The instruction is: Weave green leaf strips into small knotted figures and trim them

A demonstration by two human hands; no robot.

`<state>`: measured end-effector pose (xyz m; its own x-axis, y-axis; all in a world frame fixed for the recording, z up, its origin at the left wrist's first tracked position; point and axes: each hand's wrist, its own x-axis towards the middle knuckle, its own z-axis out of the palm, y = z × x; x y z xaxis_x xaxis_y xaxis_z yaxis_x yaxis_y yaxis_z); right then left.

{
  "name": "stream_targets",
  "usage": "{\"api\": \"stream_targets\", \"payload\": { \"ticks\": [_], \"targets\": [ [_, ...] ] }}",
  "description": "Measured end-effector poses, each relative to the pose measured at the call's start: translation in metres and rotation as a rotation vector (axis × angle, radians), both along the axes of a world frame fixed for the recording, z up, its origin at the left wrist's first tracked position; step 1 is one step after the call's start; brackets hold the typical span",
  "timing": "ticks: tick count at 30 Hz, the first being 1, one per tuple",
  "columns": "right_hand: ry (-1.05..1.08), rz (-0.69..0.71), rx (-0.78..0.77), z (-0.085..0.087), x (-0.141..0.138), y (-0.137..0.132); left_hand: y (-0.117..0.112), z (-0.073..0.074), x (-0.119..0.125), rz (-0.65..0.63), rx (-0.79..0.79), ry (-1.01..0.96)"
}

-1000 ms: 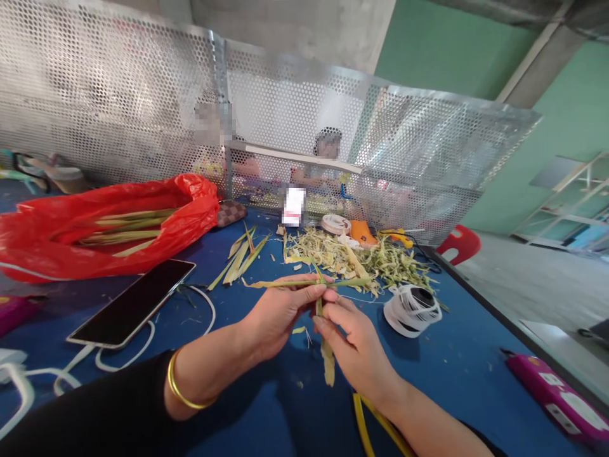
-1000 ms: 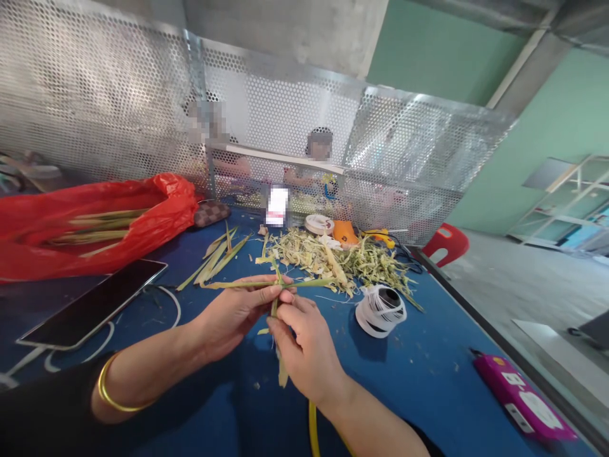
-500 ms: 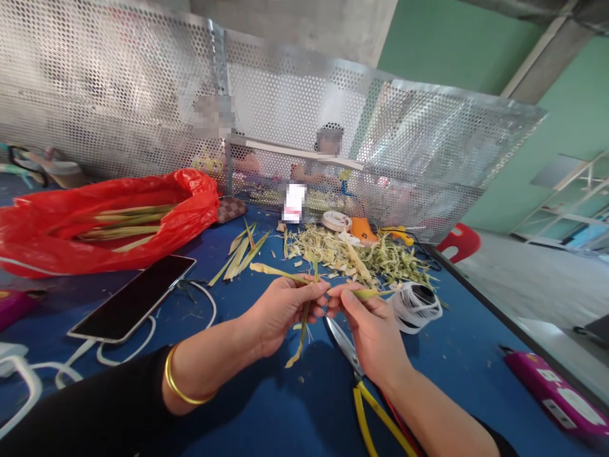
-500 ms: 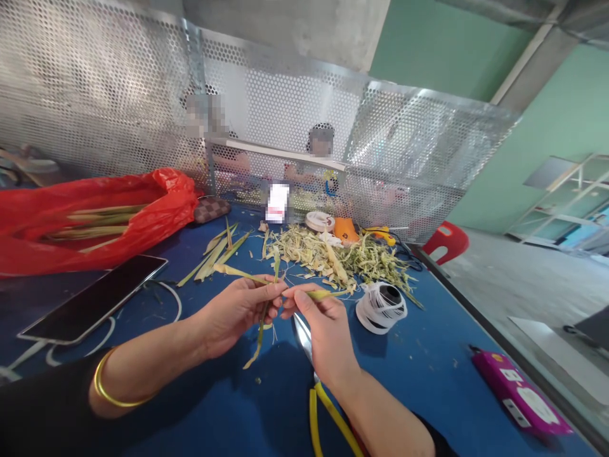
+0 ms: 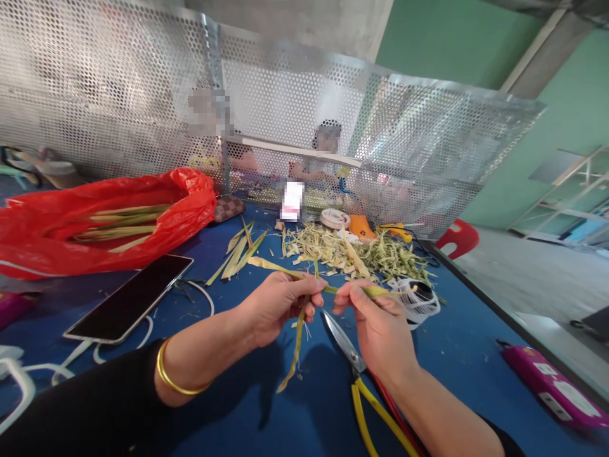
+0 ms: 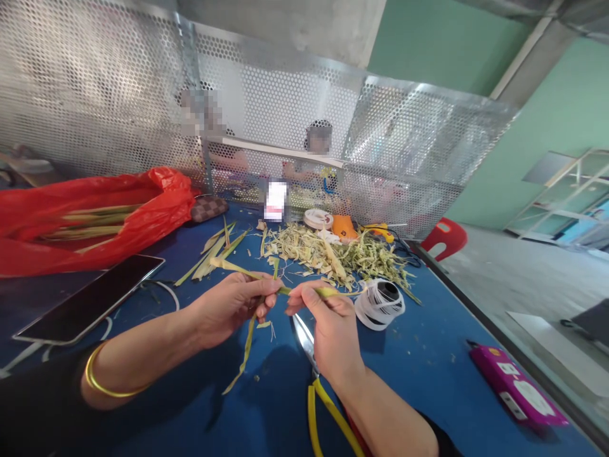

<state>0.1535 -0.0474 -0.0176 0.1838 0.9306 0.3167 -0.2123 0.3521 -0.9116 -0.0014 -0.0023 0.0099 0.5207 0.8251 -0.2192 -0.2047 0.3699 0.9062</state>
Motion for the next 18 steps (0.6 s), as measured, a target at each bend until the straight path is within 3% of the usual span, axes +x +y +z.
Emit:
{"api": "stream_targets", "payload": {
  "ticks": [9,12,14,16,18],
  "targets": [
    [-0.044,-0.016,-0.095,-0.003,0.002,0.008,0.009,0.003,-0.008,-0.055,-0.119,-0.072],
    [-0.212,0.011,-0.250,0.003,0.006,0.004,0.009,0.004,-0.009,-0.032,-0.048,-0.040],
    [-0.405,0.153,-0.351,0.009,0.008,-0.003,0.010,0.002,-0.009,-0.007,0.001,0.002],
    [-0.560,0.335,-0.303,0.016,0.010,-0.012,0.011,0.001,-0.009,0.000,0.022,0.050],
    [-0.630,0.307,-0.098,0.023,0.012,-0.018,0.011,0.001,-0.008,-0.031,0.048,0.099]
  ]
}}
